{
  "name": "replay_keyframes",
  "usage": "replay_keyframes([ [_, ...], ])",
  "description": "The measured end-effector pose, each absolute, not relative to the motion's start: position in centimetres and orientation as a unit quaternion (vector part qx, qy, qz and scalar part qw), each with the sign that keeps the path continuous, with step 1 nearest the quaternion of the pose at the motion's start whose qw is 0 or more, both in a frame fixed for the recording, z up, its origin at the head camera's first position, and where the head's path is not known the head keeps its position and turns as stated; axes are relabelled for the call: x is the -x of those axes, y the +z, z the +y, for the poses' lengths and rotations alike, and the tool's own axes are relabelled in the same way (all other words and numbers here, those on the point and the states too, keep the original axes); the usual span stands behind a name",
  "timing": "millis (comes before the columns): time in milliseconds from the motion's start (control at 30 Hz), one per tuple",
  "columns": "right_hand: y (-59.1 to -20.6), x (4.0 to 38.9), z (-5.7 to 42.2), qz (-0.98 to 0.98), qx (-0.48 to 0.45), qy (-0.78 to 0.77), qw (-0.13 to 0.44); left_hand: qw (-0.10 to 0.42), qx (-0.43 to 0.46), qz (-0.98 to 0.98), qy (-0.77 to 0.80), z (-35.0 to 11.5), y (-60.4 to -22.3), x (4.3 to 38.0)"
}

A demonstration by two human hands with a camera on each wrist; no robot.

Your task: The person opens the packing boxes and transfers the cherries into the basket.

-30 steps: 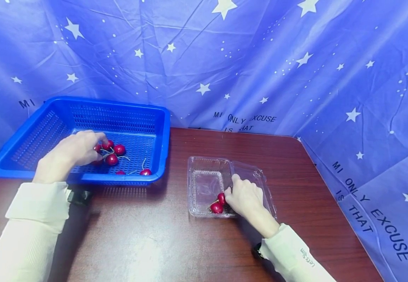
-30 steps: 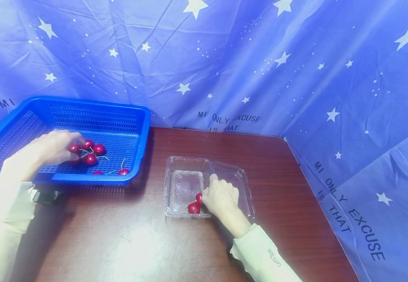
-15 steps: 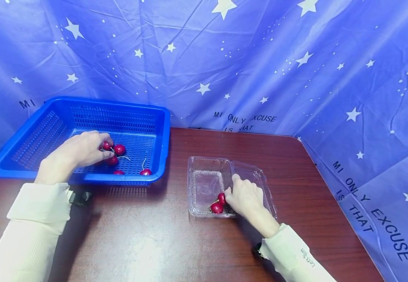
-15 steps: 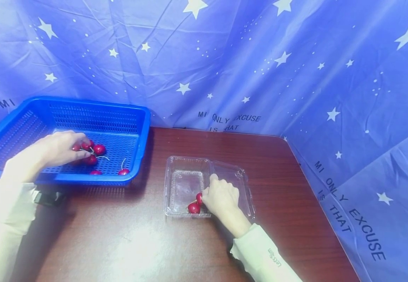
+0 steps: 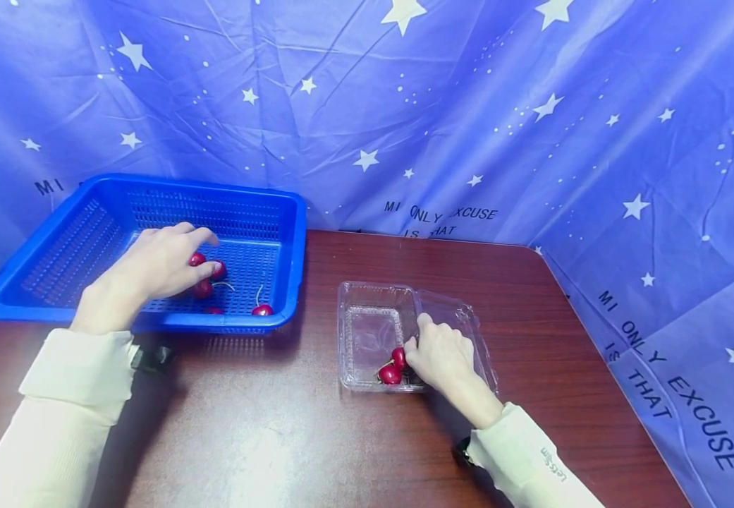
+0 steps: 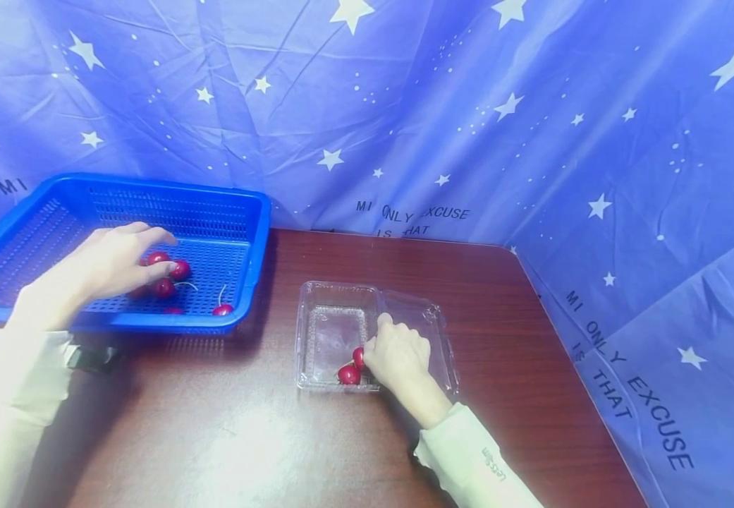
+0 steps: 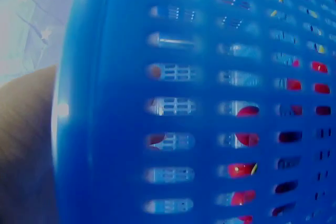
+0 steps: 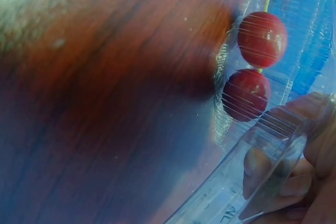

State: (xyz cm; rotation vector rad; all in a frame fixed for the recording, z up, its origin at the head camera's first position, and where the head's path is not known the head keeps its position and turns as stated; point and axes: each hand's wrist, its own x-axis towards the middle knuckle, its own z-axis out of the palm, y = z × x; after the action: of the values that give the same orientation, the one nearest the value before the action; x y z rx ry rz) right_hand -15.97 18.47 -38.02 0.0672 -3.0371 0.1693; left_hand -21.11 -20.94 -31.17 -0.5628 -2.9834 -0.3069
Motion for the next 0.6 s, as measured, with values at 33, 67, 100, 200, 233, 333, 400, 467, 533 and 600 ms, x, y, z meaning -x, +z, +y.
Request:
replay_keyframes([
  [33, -38.0, 16.0, 18.5, -0.997, -0.022, 0.055, 0.050, 0.053, 0.190, -0.975, -0.099, -20.7, -31.1, 21.1],
  [67, -38.0, 16.0, 18.5, -0.997, -0.022, 0.056, 0.050, 0.059, 0.195, -0.974, -0.101, -20.5, -31.1, 21.0],
  [100, -38.0, 16.0, 18.5, -0.997, -0.022, 0.055, 0.049, 0.062, 0.199, -0.973, -0.102, -20.2, -31.0, 21.0],
  [200, -38.0, 16.0, 18.5, -0.997, -0.022, 0.056, 0.049, 0.072, 0.209, -0.969, -0.106, -19.5, -30.8, 20.8],
  [233, -38.1, 16.0, 18.5, -0.997, -0.022, 0.056, 0.049, 0.074, 0.212, -0.969, -0.107, -19.3, -30.8, 20.7],
  [333, -38.1, 16.0, 18.5, -0.997, -0.023, 0.058, 0.050, 0.081, 0.221, -0.966, -0.109, -18.6, -30.5, 20.5],
  [400, -38.1, 15.9, 18.5, -0.997, -0.023, 0.059, 0.050, 0.086, 0.228, -0.964, -0.108, -18.1, -30.4, 20.4],
  [467, -38.1, 15.9, 18.5, -0.997, -0.024, 0.060, 0.049, 0.094, 0.232, -0.962, -0.108, -17.7, -30.3, 20.3],
  [533, -38.1, 15.9, 18.5, -0.997, -0.024, 0.060, 0.049, 0.099, 0.237, -0.960, -0.108, -17.2, -30.2, 20.1],
  [600, -38.0, 15.9, 18.5, -0.997, -0.025, 0.061, 0.048, 0.106, 0.244, -0.958, -0.111, -16.7, -30.2, 20.1],
])
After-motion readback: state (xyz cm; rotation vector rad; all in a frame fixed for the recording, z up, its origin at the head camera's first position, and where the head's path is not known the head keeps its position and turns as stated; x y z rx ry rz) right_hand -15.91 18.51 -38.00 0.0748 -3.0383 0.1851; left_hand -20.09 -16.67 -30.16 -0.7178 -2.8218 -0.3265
